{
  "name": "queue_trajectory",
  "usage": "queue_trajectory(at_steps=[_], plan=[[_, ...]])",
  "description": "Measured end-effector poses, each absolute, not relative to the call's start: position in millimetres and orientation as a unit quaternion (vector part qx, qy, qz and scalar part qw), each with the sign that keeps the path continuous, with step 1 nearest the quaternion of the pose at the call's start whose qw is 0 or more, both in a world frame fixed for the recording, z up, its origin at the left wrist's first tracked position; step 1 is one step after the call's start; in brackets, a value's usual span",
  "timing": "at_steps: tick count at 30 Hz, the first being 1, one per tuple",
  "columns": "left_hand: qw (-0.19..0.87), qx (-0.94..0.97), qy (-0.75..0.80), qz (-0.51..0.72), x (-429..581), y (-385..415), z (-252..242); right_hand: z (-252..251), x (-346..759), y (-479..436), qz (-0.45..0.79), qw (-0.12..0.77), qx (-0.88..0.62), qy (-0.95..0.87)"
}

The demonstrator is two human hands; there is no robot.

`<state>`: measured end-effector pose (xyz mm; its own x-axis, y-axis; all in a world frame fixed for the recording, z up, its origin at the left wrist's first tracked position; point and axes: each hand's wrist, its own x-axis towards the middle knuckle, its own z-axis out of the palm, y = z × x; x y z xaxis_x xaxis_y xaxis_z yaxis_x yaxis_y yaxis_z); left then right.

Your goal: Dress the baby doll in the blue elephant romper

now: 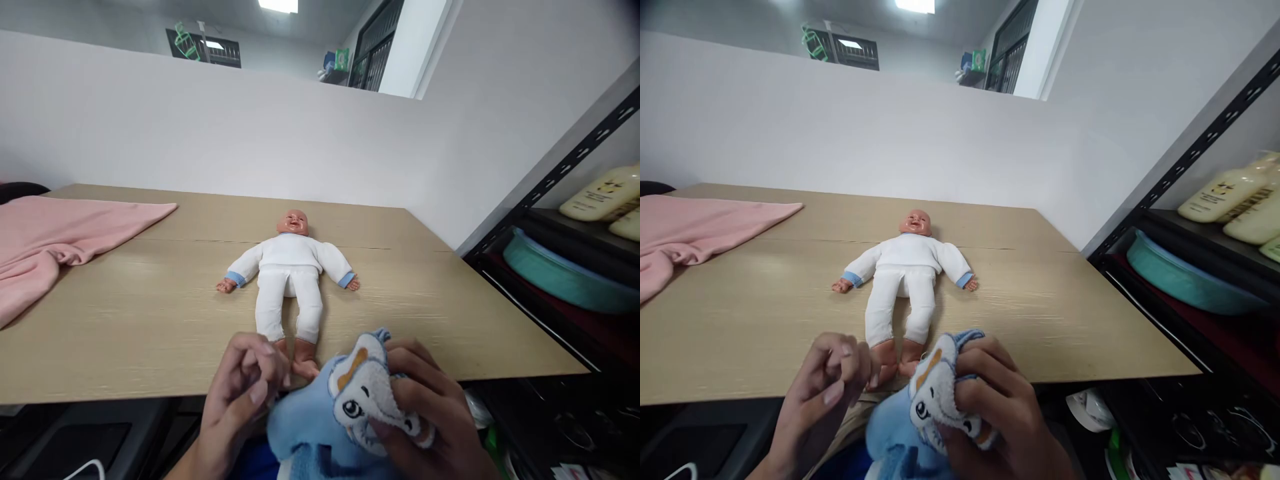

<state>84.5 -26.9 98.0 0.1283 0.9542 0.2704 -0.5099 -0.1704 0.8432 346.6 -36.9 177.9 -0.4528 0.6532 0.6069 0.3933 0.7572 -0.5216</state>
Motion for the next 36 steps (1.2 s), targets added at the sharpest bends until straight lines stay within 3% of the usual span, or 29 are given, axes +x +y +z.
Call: queue_trajectory(at_steps=[8,19,25,29,32,36], plan=[[0.615,0.408,0.201,0.644,99.4,-16.7,142.6,198.6,324.3,-21.9,0.181,0.370,-0.266,-0.872],[0.614,0.439,0.087,0.650,108.6,-20.2,142.3,199.0,321.6,-24.9,0.245,0.405,-0.271,-0.838],[0.558,0.505,0.122,0.647,103.0,-18.6,132.9,196.5,317.2,-23.7,0.269,0.385,-0.271,-0.840],[0.472,0.667,0.196,0.542,83.6,-5.1,143.9,198.7,311.4,-21.9,0.314,0.401,-0.278,-0.815],[0.478,0.728,0.189,0.453,70.2,6.8,160.1,204.9,306.8,-16.1,0.332,0.395,-0.298,-0.804],[0.456,0.751,0.200,0.434,60.5,16.8,176.9,215.8,305.8,-2.8,0.298,0.358,-0.364,-0.807]])
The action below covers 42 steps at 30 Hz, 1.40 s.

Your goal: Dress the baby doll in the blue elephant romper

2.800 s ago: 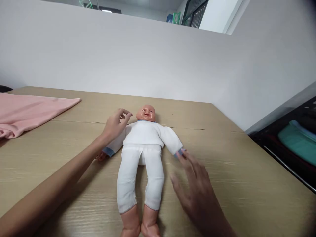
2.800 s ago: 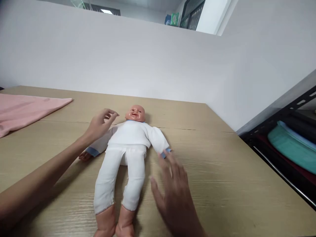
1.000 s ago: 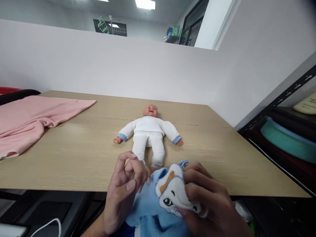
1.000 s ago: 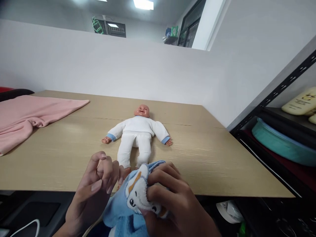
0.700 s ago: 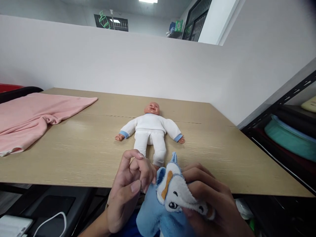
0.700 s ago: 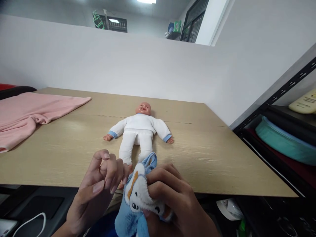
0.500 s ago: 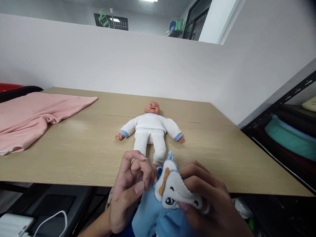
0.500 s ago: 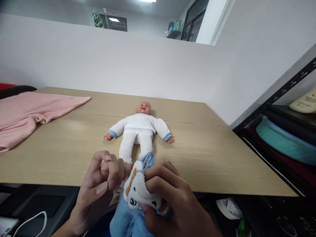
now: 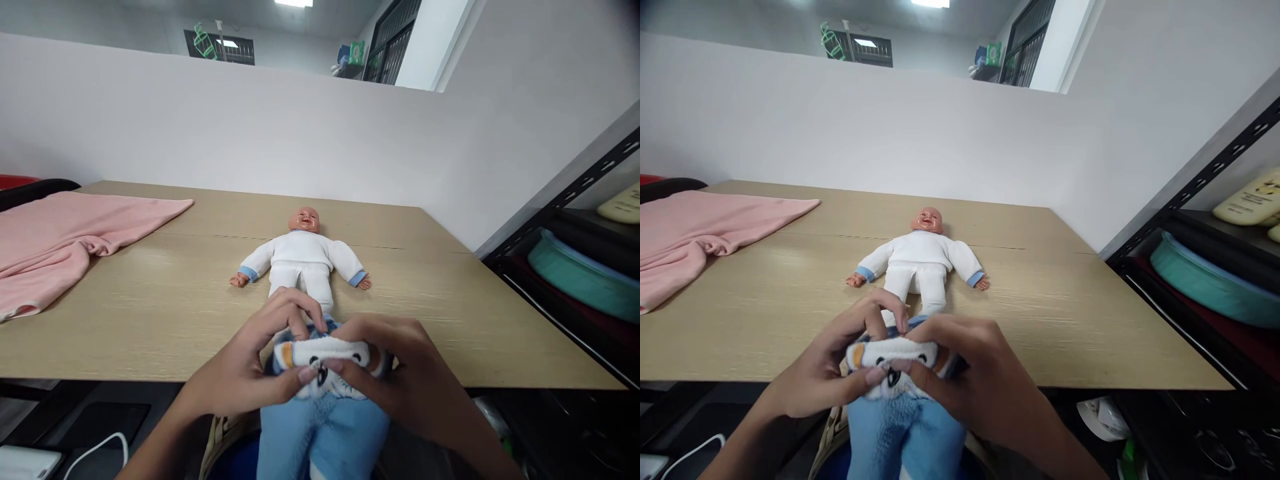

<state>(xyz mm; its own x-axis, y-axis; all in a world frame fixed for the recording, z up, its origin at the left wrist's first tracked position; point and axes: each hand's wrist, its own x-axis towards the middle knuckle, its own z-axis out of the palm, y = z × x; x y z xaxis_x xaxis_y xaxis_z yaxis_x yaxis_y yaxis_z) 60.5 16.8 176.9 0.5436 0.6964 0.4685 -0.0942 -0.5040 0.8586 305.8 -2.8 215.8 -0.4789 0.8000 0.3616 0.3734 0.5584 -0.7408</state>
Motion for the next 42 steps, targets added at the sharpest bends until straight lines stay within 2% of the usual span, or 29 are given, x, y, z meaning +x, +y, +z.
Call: queue_trajectory(at_steps=[2,4,6,8,12,15,17,21,25,28,31,35,39,42], plan=[[0.460,0.747,0.214,0.430,56.9,20.4,181.4,219.1,310.0,7.0,0.289,0.317,-0.403,-0.809],[0.477,0.733,0.220,0.432,52.5,24.3,183.8,219.1,317.2,19.4,0.304,0.233,-0.404,-0.830],[0.476,0.721,0.250,0.438,46.8,28.4,185.2,215.5,325.2,32.7,0.339,0.135,-0.354,-0.861],[0.454,0.721,0.315,0.419,40.1,31.9,186.4,209.7,330.9,43.5,0.369,0.100,-0.300,-0.874],[0.410,0.782,0.400,0.248,28.1,35.7,187.0,199.5,331.8,49.9,0.375,0.212,-0.293,-0.854],[0.405,0.811,0.384,0.178,24.6,38.2,182.6,192.6,327.8,48.5,0.389,0.219,-0.361,-0.819],[0.410,0.821,0.356,0.175,24.7,40.0,176.8,186.1,325.0,49.5,0.420,0.178,-0.384,-0.803],[0.441,0.798,0.359,0.196,25.6,40.5,163.3,171.1,317.6,51.7,0.516,0.097,-0.281,-0.804],[0.485,0.760,0.399,0.167,22.6,36.7,157.3,163.6,308.3,42.2,0.489,0.195,-0.276,-0.804],[0.526,0.757,0.344,0.178,19.0,35.9,156.3,162.2,304.1,34.7,0.483,0.247,-0.332,-0.772],[0.590,0.734,0.266,0.206,18.0,38.6,151.2,161.5,302.5,34.2,0.520,0.212,-0.336,-0.756],[0.655,0.688,0.218,0.224,15.8,42.3,138.3,161.2,300.5,36.9,0.594,0.126,-0.229,-0.760],[0.611,0.721,0.233,0.228,8.7,38.4,128.7,152.8,298.0,34.2,0.565,0.197,-0.247,-0.762],[0.641,0.695,0.254,0.203,5.7,31.4,123.3,136.7,295.7,31.0,0.637,0.211,-0.284,-0.685]])
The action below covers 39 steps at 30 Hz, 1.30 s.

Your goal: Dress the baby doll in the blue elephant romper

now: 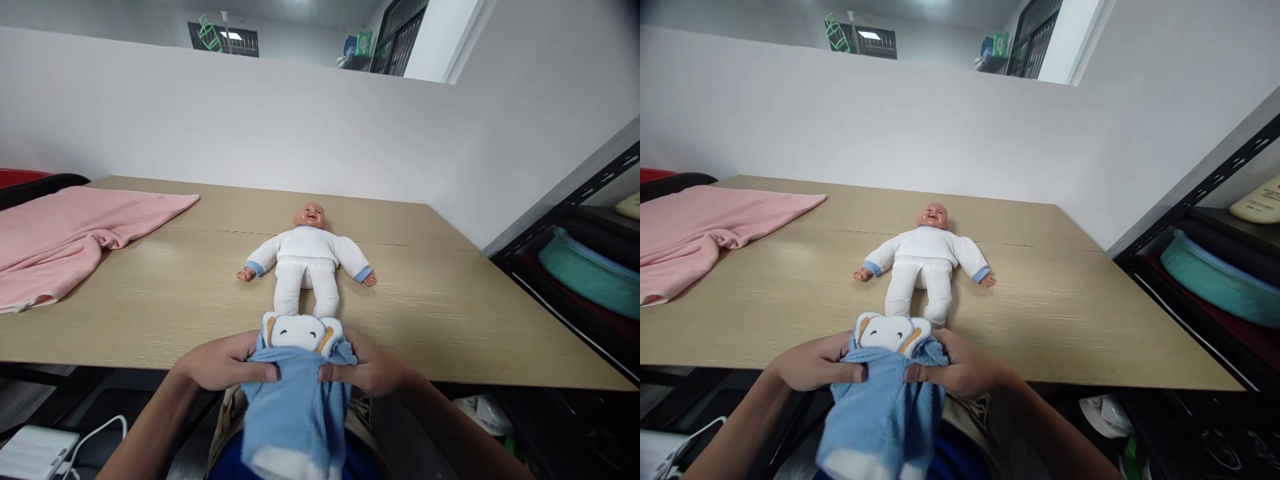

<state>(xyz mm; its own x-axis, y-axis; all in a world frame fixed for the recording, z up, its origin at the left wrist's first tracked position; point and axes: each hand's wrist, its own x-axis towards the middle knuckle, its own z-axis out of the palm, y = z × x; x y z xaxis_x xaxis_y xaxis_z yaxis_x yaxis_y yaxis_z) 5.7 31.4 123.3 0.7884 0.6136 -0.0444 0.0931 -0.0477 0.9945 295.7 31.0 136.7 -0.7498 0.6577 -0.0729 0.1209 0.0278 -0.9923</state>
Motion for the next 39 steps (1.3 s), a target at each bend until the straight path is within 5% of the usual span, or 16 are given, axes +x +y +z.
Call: queue_trajectory(at_steps=[7,10,16,23,28,35,39], plan=[[0.755,0.611,0.172,0.163,15.2,17.4,112.2,121.0,287.5,25.8,0.706,0.138,-0.294,-0.629],[0.728,0.612,0.212,0.224,16.7,8.3,111.4,133.9,282.2,18.8,0.704,0.151,-0.268,-0.640],[0.597,0.652,0.406,0.233,13.8,-17.1,109.6,149.6,271.3,-5.8,0.494,0.237,-0.406,-0.731],[0.583,0.564,0.505,0.296,38.2,-26.4,104.7,143.9,263.7,-9.4,0.392,0.268,-0.484,-0.735],[0.475,0.614,0.549,0.310,35.9,-25.4,106.5,136.1,262.7,-3.5,0.281,0.196,-0.558,-0.756],[0.343,0.683,0.628,0.143,45.2,-20.2,94.0,139.9,249.2,3.5,0.200,-0.007,-0.572,-0.796],[0.322,0.728,0.574,0.193,47.0,-5.9,83.7,139.4,248.6,15.5,0.184,-0.018,-0.566,-0.803]])
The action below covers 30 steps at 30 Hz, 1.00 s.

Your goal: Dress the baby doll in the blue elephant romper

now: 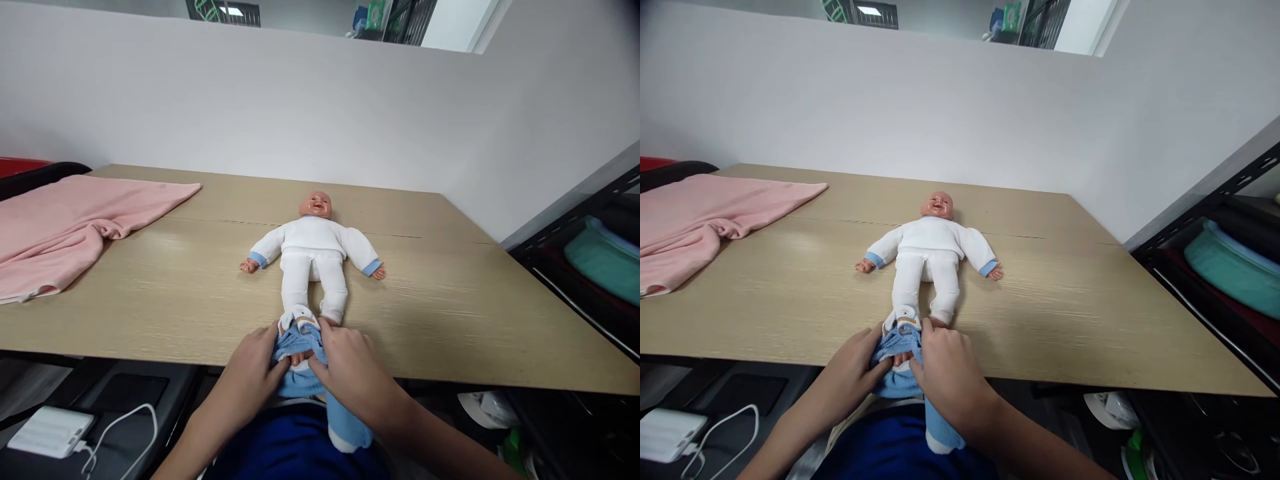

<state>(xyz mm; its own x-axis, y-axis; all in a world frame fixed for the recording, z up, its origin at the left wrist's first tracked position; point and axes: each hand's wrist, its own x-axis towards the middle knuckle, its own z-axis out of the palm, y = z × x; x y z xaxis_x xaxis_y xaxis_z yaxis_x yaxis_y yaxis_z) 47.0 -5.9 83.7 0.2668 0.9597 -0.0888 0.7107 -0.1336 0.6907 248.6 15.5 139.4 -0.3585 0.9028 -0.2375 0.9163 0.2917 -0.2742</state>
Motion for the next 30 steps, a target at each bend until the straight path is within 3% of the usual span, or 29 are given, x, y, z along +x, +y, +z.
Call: queue_trajectory(at_steps=[7,15,19,23,28,30], plan=[[0.341,0.720,0.501,0.340,39.3,23.0,77.1,129.0,263.0,39.4,-0.251,-0.133,0.534,0.796],[0.491,0.581,0.500,0.414,44.0,34.8,73.0,112.9,265.6,52.9,-0.443,-0.284,0.525,0.669],[0.539,0.542,0.462,0.449,42.2,35.1,77.5,107.8,270.9,54.7,-0.447,-0.348,0.479,0.670],[0.488,0.613,0.447,0.432,32.6,37.7,78.6,109.1,280.0,63.8,-0.386,-0.363,0.447,0.721],[0.342,0.740,0.425,0.393,18.5,50.1,90.7,108.0,286.2,76.2,-0.326,-0.402,0.436,0.736],[0.349,0.734,0.417,0.407,15.5,55.1,94.7,106.3,285.3,80.4,-0.334,-0.401,0.424,0.740]])
